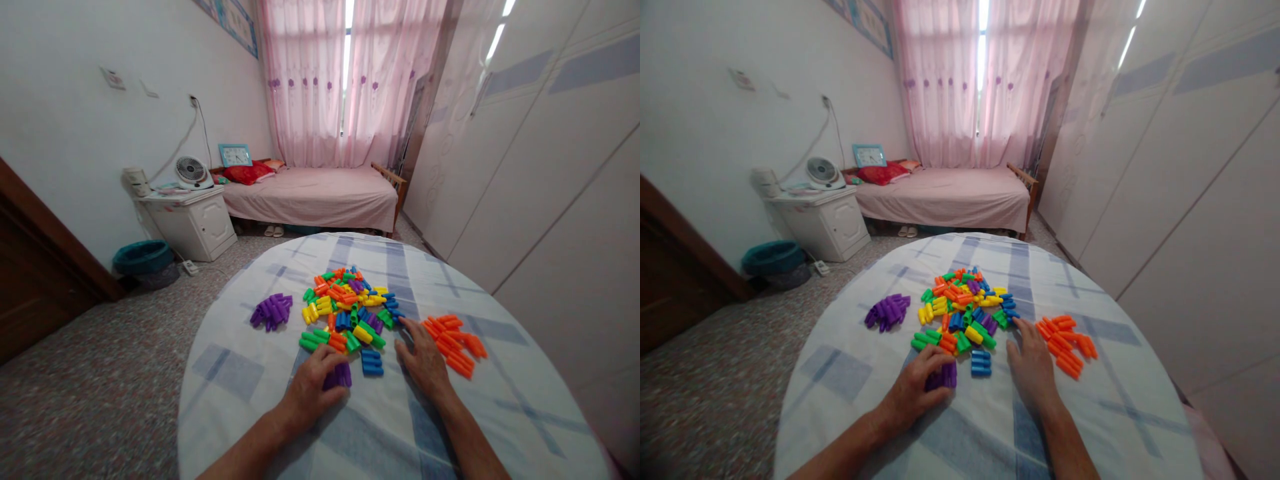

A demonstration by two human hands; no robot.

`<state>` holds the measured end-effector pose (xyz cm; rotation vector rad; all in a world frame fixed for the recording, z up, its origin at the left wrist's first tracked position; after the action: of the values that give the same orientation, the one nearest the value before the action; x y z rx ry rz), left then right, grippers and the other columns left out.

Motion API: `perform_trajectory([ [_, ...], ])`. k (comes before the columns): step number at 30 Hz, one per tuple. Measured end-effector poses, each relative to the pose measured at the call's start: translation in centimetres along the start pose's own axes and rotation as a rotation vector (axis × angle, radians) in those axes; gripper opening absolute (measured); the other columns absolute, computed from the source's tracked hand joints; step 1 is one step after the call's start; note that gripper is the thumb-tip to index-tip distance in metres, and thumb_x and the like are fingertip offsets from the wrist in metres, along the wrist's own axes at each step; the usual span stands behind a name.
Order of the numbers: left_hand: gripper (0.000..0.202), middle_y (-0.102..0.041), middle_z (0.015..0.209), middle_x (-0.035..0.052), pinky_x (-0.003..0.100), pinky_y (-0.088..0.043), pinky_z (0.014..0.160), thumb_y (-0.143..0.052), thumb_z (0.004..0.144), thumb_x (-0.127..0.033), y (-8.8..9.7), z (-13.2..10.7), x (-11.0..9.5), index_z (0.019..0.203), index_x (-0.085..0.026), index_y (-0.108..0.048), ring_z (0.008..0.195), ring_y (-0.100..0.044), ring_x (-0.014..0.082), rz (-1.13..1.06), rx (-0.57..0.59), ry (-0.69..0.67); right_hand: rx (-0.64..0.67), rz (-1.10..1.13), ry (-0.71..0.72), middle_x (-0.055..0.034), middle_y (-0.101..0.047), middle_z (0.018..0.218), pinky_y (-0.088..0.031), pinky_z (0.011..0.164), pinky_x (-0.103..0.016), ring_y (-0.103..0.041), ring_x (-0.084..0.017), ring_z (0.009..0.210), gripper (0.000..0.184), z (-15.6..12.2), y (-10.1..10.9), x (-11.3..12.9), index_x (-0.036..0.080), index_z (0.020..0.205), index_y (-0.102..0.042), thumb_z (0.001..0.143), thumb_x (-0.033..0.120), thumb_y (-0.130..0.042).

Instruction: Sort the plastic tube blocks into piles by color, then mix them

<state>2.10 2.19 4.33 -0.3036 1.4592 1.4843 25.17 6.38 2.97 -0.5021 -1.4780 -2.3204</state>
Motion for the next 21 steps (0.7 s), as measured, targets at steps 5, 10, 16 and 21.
perform_trajectory([
  [5, 0.047, -0.056, 0.104, 0.0030, 0.027, -0.047, 0.077, -0.065, 0.066, -0.009, 0.6, -0.1, 0.6, 0.111, -0.024, -0.060, 0.085, -0.055, 0.0145, -0.108, -0.045, 0.050, 0.006, 0.012, -0.016, -0.0129, -0.053, 0.130, -0.038, 0.104, -0.042, -0.049, -0.025, 0.120, 0.049, 0.1, 0.1, 0.1, 0.012, 0.128, -0.051, 0.085, 0.032, -0.039],
  [10, 0.042, -0.056, 0.105, 0.0036, 0.026, -0.049, 0.074, -0.063, 0.071, -0.010, 2.1, 0.0, 0.4, 0.110, -0.024, -0.060, 0.081, -0.056, 0.0129, -0.147, -0.155, 0.014, 0.009, 0.023, -0.021, -0.0124, -0.053, 0.130, -0.037, 0.104, -0.043, -0.048, -0.025, 0.120, 0.050, 0.1, 0.0, -0.1, 0.013, 0.128, -0.051, 0.085, 0.033, -0.039],
  [16, 0.033, -0.059, 0.108, 0.0051, 0.032, -0.048, 0.086, -0.061, 0.080, -0.029, 11.8, 1.4, 1.4, 0.112, -0.024, -0.058, 0.095, -0.057, 0.0178, 0.146, -0.554, -0.039, 0.008, 0.025, -0.027, -0.0127, -0.053, 0.130, -0.037, 0.104, -0.044, -0.048, -0.025, 0.120, 0.050, 0.1, 0.0, -0.3, 0.013, 0.128, -0.051, 0.085, 0.034, -0.039],
  [21, 0.035, -0.062, 0.098, 0.0068, 0.034, -0.048, 0.086, -0.058, 0.079, -0.035, 18.5, 3.8, 7.7, 0.109, -0.017, -0.062, 0.090, -0.059, 0.0200, 0.446, -0.683, 0.281, -0.009, 0.022, -0.020, -0.0126, -0.054, 0.129, -0.038, 0.103, -0.044, -0.049, -0.025, 0.119, 0.048, 0.2, -0.1, -0.4, 0.014, 0.127, -0.052, 0.084, 0.034, -0.040],
])
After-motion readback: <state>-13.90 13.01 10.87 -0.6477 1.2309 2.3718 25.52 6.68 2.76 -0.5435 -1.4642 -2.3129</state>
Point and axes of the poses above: each hand's wrist, its own z-axis towards the middle knuckle, its own y-axis out of the back of the hand, x = y × z, the point moved 9 cm from there along z, towards the middle knuckle
